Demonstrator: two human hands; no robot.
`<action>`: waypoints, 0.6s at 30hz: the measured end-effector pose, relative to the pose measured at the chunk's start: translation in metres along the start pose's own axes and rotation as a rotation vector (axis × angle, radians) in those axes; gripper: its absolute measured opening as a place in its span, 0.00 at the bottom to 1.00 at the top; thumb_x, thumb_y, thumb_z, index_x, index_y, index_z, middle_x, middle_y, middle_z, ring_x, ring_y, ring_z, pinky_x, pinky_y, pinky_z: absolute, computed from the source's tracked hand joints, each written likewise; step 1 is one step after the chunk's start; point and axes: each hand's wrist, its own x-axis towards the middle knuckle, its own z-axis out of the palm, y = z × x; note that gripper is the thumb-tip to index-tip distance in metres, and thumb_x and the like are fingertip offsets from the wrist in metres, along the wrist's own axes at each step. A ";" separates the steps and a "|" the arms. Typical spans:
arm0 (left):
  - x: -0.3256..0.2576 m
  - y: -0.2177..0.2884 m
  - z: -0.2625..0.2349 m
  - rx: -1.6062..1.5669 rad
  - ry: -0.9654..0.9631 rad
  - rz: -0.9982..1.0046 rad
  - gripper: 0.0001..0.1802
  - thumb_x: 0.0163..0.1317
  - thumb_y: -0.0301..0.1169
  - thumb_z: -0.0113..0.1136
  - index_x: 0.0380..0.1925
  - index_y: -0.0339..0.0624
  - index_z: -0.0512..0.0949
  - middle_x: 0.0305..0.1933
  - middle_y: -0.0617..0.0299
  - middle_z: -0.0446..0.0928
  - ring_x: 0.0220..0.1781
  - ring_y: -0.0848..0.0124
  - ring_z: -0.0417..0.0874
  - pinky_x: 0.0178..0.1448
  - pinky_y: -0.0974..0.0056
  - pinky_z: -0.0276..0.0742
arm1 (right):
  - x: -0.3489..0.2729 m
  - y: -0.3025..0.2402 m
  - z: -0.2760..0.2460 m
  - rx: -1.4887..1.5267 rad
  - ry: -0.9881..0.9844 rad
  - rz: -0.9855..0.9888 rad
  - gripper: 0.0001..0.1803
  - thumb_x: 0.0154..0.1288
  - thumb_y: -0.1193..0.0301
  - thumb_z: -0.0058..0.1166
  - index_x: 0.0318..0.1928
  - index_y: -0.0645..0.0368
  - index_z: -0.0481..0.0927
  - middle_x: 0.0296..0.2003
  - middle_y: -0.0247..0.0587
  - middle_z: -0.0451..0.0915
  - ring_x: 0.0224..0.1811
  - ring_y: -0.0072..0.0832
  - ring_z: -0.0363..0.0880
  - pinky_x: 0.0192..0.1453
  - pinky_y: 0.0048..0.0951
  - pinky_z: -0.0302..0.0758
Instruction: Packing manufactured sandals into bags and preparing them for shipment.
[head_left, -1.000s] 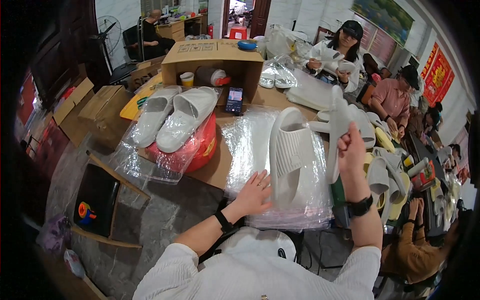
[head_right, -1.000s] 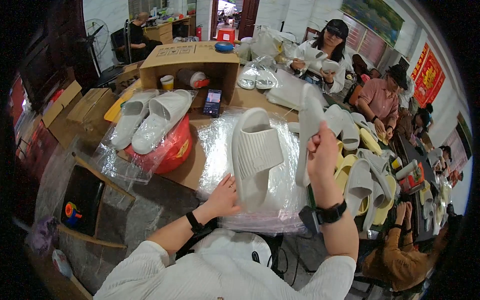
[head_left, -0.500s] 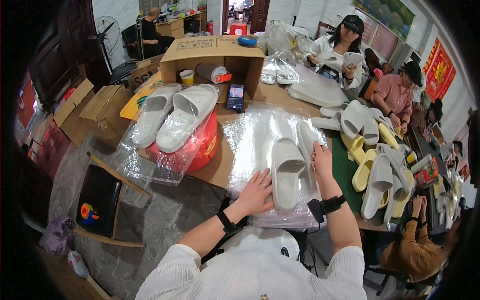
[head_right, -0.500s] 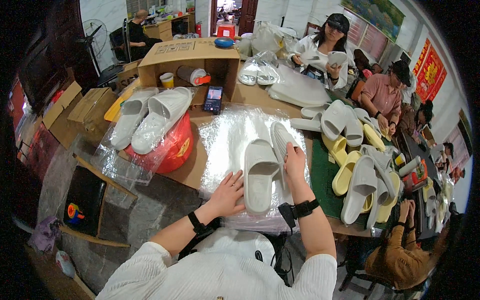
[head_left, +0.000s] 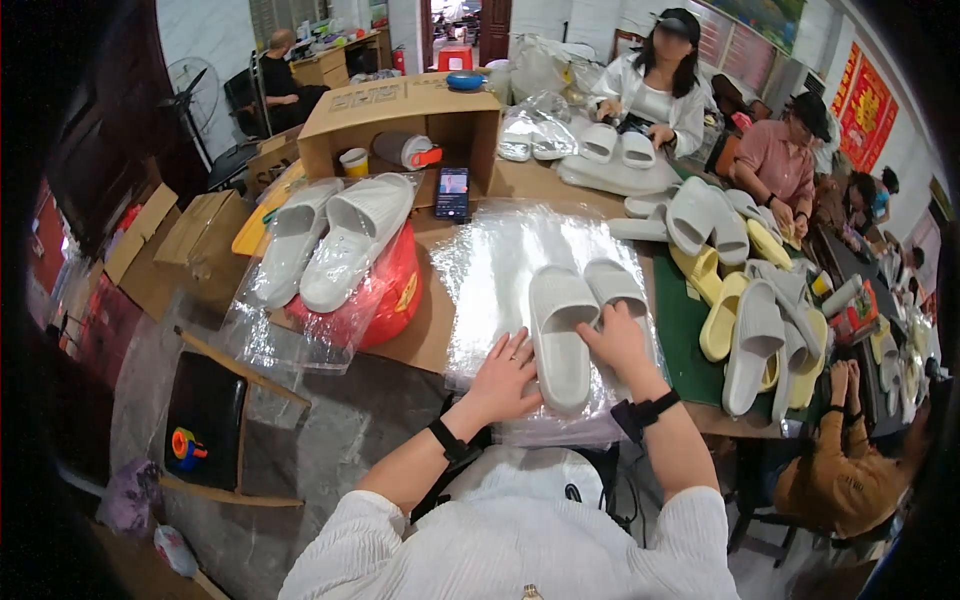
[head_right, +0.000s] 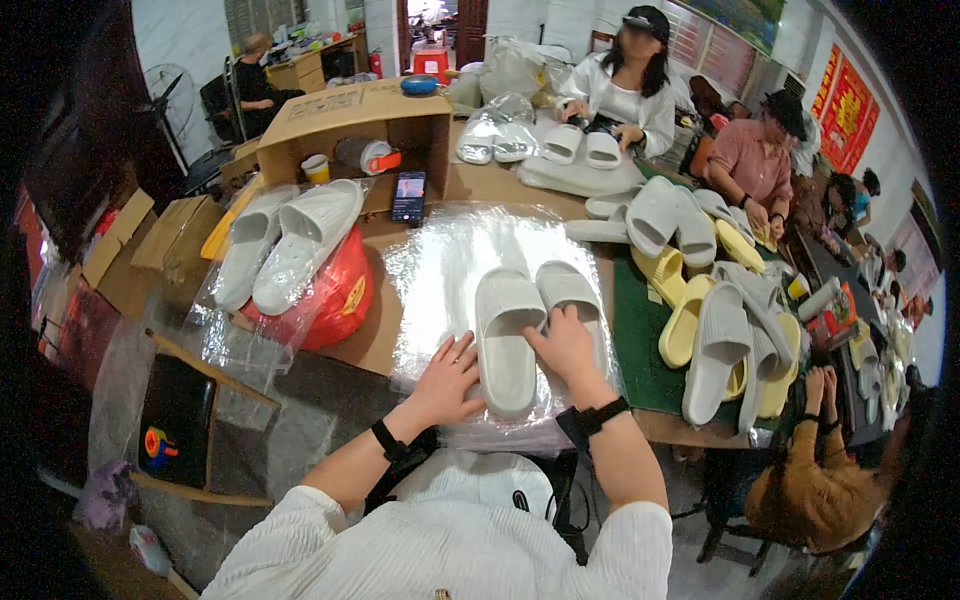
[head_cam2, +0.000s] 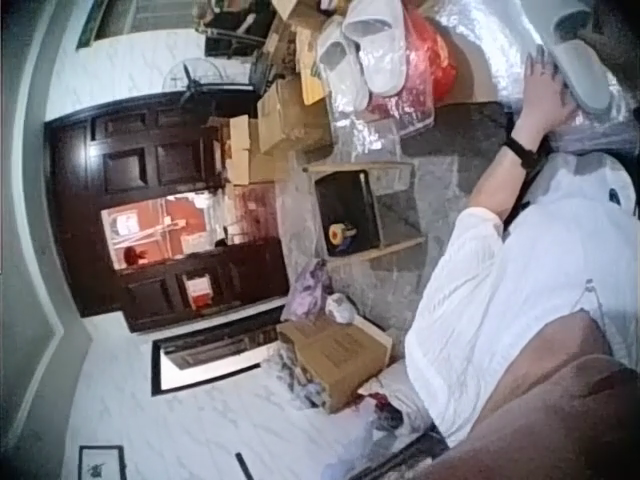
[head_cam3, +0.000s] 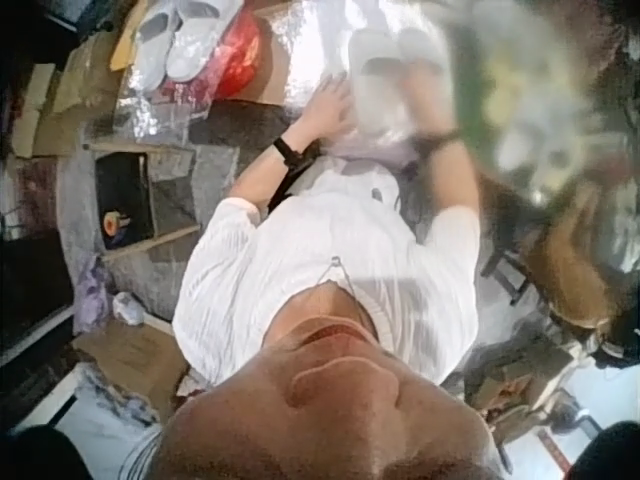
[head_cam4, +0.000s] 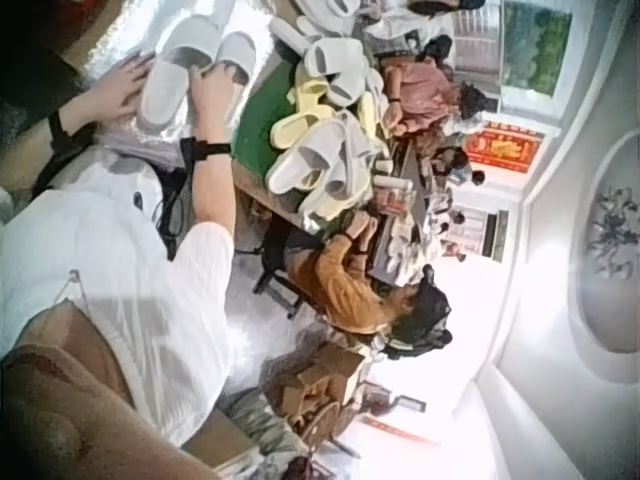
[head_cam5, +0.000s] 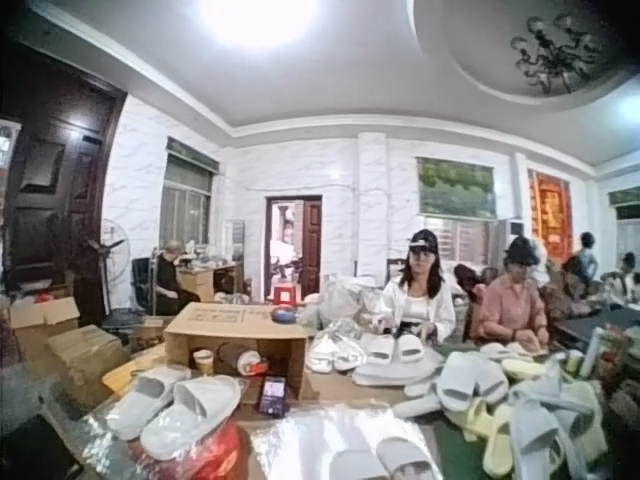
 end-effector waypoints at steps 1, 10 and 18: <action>0.001 0.002 -0.001 -0.001 -0.008 0.020 0.38 0.58 0.53 0.60 0.65 0.42 0.70 0.73 0.46 0.63 0.78 0.47 0.55 0.80 0.43 0.46 | 0.004 0.006 0.005 -0.041 0.005 0.027 0.29 0.59 0.50 0.61 0.42 0.67 0.76 0.41 0.58 0.77 0.44 0.55 0.80 0.49 0.50 0.77; 0.007 0.006 -0.004 -0.002 0.059 0.039 0.36 0.62 0.57 0.57 0.66 0.53 0.71 0.73 0.48 0.64 0.75 0.45 0.61 0.78 0.42 0.50 | -0.004 0.038 -0.003 0.131 0.344 0.088 0.14 0.63 0.65 0.57 0.30 0.65 0.74 0.32 0.56 0.77 0.35 0.56 0.78 0.41 0.53 0.72; 0.016 0.000 -0.023 -0.079 -0.143 0.034 0.48 0.53 0.63 0.63 0.70 0.53 0.66 0.77 0.46 0.57 0.78 0.42 0.54 0.79 0.43 0.47 | -0.119 0.042 -0.063 0.531 0.436 0.356 0.15 0.72 0.68 0.56 0.31 0.68 0.72 0.21 0.34 0.71 0.25 0.20 0.64 0.29 0.28 0.64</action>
